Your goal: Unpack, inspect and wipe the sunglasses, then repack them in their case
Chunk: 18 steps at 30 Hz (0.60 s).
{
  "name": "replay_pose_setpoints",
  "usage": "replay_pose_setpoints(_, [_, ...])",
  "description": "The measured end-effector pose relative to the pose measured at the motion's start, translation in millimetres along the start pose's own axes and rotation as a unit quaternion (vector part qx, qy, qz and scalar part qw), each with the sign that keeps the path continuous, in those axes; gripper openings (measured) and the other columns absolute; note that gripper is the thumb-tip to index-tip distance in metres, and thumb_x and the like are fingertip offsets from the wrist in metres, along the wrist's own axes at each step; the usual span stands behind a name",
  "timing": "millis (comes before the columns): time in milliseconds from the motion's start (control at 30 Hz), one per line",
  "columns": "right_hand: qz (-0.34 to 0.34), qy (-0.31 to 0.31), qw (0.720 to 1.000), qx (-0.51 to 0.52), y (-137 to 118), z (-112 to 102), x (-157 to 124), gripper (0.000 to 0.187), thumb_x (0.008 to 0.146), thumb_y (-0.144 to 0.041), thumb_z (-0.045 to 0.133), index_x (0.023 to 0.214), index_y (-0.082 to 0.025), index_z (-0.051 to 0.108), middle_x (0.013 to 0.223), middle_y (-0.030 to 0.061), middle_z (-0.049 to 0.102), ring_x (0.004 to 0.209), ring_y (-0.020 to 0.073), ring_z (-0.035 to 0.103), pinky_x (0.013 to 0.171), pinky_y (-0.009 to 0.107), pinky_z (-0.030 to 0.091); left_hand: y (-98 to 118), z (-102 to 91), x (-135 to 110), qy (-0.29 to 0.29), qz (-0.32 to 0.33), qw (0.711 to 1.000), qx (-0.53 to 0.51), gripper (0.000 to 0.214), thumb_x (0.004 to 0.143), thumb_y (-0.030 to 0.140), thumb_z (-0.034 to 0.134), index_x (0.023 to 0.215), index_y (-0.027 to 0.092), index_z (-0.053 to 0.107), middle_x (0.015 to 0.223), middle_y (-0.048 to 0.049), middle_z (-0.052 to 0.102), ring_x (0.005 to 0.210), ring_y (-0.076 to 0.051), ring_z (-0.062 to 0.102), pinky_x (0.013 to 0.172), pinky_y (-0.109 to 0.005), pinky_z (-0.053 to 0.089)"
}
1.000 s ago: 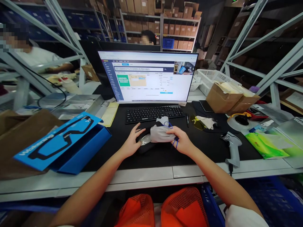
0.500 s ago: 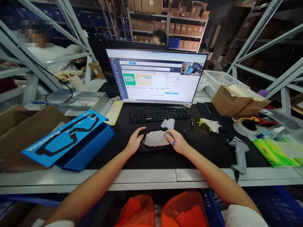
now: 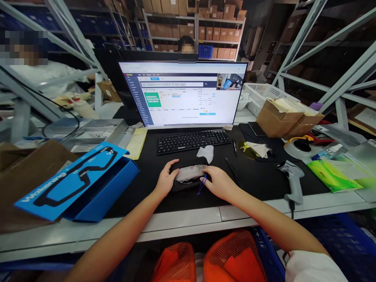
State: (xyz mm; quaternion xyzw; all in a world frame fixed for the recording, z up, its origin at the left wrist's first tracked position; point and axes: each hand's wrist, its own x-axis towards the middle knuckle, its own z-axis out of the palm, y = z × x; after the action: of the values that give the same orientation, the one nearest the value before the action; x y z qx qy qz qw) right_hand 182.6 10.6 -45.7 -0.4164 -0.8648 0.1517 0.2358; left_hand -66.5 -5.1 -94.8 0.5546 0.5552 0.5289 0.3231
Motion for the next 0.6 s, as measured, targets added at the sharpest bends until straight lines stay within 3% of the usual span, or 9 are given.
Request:
replay_pose_setpoints(67, [-0.019,-0.052,0.998,-0.027,-3.3,-3.9,-1.2,0.029,0.092,-0.028,0.059,0.117,-0.015,0.068,0.125,0.0174,0.068,0.116,0.0307,0.065,0.097,0.042,0.051,1.2,-0.1,-1.3,-0.01,0.003,1.0,0.003,0.039,0.086,0.024,0.057,0.124,0.021,0.06,0.129,-0.0087,0.061,0.124,-0.025,0.057,0.113,-0.044,0.039])
replay_pose_setpoints(167, [-0.012,-0.156,0.985,-0.078,-7.9,-14.6,6.8,0.026,0.098,-0.027,0.048,0.105,-0.016,0.071,0.106,0.0145,0.075,0.097,0.0286,0.071,0.084,0.037,0.051,3.5,-1.6,-3.1,-0.025,0.061,0.998,0.026,0.041,0.085,0.027,0.061,0.125,0.021,0.059,0.131,-0.0095,0.058,0.127,-0.026,0.054,0.115,-0.045,0.037])
replay_pose_setpoints(233, [0.004,-0.189,0.977,-0.1,-8.8,-23.7,14.7,0.029,0.101,-0.028,0.045,0.096,-0.019,0.073,0.097,0.0118,0.076,0.087,0.0261,0.072,0.076,0.033,0.049,5.3,-3.5,-3.9,-0.043,0.096,0.993,0.051,0.046,0.081,0.03,0.068,0.125,0.022,0.058,0.134,-0.0104,0.053,0.131,-0.027,0.05,0.116,-0.047,0.036])
replay_pose_setpoints(400, [-0.01,-0.129,0.981,-0.147,-16.4,-32.5,24.5,0.029,0.098,-0.035,0.056,0.089,-0.019,0.079,0.092,0.0113,0.074,0.087,0.0259,0.069,0.071,0.031,0.045,7.5,-6.7,-5.2,-0.082,0.081,0.989,0.093,0.058,0.074,0.029,0.078,0.128,0.025,0.057,0.144,-0.0105,0.042,0.14,-0.031,0.042,0.118,-0.05,0.033])
replay_pose_setpoints(500, [-0.025,-0.115,0.99,-0.076,-29.2,-21.8,20.3,0.026,0.095,-0.038,0.062,0.087,-0.018,0.078,0.082,0.0078,0.073,0.08,0.0223,0.067,0.07,0.03,0.045,8.3,-6.5,-6.6,-0.091,0.067,0.988,0.105,0.064,0.072,0.025,0.079,0.131,0.027,0.054,0.15,-0.01,0.035,0.143,-0.032,0.038,0.118,-0.051,0.033])
replay_pose_setpoints(600, [-0.055,-0.105,0.993,-0.008,-38.6,-10.0,10.4,0.021,0.089,-0.033,0.069,0.102,-0.018,0.074,0.091,0.0067,0.074,0.084,0.0216,0.067,0.075,0.031,0.047,15.1,-9.0,-9.1,-0.061,0.084,0.984,0.143,0.066,0.069,0.026,0.082,0.129,0.026,0.054,0.147,-0.0107,0.035,0.14,-0.032,0.04,0.115,-0.05,0.037])
